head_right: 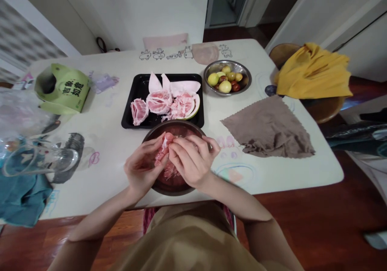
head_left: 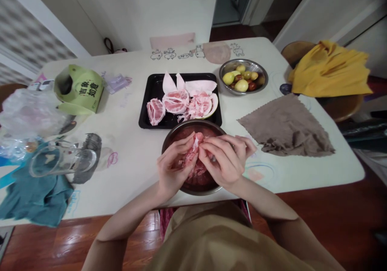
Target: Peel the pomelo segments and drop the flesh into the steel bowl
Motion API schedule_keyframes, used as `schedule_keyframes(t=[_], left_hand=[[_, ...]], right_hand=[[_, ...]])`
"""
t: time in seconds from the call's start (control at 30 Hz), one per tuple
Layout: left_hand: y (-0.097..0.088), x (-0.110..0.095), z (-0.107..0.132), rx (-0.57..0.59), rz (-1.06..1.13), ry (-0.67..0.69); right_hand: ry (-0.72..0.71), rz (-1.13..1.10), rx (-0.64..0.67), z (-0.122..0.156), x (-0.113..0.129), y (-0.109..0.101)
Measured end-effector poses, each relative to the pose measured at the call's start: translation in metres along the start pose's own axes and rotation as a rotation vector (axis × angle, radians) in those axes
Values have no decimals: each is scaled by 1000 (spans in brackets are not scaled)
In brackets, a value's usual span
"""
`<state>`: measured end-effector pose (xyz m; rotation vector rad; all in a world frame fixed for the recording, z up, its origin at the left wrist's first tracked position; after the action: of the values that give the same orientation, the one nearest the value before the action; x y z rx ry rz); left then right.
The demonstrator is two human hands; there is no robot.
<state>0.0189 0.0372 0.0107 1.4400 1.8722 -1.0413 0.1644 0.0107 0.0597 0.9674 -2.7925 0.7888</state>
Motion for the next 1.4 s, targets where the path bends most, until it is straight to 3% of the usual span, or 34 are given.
schedule_keyframes(t=[0.4, 0.6, 0.77, 0.9, 1.23, 1.4], left_hand=[[0, -4, -5, 15, -46, 13], [-4, -18, -5, 3, -225, 156], [-4, -22, -4, 23, -289, 210], [-3, -17, -7, 53, -243, 142], [1, -4, -13, 89, -180, -20], [6, -4, -14, 127, -134, -23]], right_hand=[[70, -91, 124, 2, -5, 13], [87, -185, 135, 2, -4, 13], [-7, -127, 70, 0, 3, 4], [-106, -85, 26, -1, 5, -4], [-325, 56, 85, 1, 11, -6], [-397, 63, 70, -4, 15, -6]])
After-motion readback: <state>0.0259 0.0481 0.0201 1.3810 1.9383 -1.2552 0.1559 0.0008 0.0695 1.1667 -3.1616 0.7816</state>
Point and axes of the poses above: each hand's wrist, its own z-axis away from the middle knuckle, its own y-axis out of the palm, x = y × z, the point moved 10 cm from there along -z, towards the middle knuckle, and after that the axes turned 7 degrees about -z, right-handed, at the moved point
